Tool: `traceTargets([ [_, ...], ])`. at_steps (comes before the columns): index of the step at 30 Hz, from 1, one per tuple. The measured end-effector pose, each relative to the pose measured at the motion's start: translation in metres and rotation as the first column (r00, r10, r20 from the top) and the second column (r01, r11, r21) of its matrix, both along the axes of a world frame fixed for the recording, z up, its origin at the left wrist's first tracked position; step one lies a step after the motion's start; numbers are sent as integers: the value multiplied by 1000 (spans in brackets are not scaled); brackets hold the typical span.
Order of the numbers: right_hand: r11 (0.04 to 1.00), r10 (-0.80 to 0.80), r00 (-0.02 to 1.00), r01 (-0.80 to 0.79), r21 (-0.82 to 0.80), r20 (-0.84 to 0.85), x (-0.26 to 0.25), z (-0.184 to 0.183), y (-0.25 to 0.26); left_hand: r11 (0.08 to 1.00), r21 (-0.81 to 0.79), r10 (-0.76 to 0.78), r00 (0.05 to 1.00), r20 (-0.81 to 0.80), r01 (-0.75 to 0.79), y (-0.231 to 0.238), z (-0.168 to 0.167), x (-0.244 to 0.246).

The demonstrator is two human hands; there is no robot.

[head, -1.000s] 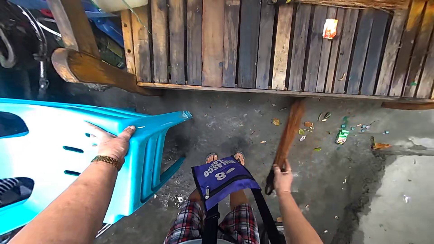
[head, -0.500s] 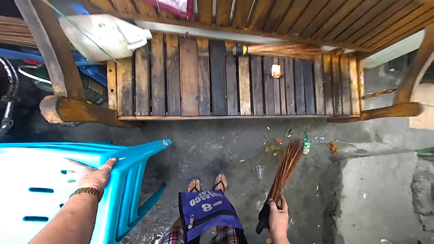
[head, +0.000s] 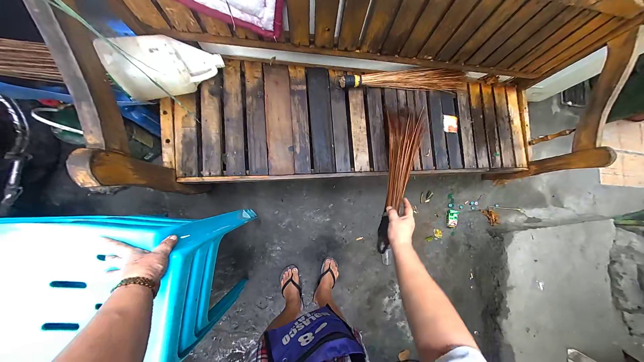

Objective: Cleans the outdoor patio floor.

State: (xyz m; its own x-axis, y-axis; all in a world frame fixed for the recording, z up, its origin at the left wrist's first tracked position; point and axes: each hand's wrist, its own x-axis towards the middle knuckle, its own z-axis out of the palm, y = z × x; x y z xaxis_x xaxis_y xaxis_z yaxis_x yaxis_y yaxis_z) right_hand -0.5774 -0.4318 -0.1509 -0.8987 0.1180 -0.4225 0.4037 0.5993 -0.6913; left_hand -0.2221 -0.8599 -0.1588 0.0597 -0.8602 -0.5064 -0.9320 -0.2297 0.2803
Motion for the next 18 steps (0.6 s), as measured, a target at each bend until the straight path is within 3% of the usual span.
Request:
traceTargets([
  [5, 977, 113, 993, -118, -177, -36, 110, 20, -15, 1000, 13, -27, 999, 34, 26, 0, 4, -3],
  [8, 987, 162, 984, -163, -2, 79, 111, 10, 33, 999, 30, -36, 998, 42, 34, 2, 8, -3],
  [11, 981, 33, 984, -65, 183, 175, 102, 4, 87, 999, 25, -39, 998, 49, 38, 2, 11, -3],
  [13, 966, 64, 980, -108, 233, 188, 118, 18, 102, 999, 27, -34, 999, 41, 33, 4, 16, -7],
  [18, 927, 349, 888, -375, 31, 300, 226, 68, 91, 1000, -2, -12, 1000, -5, 12, 11, 21, -9],
])
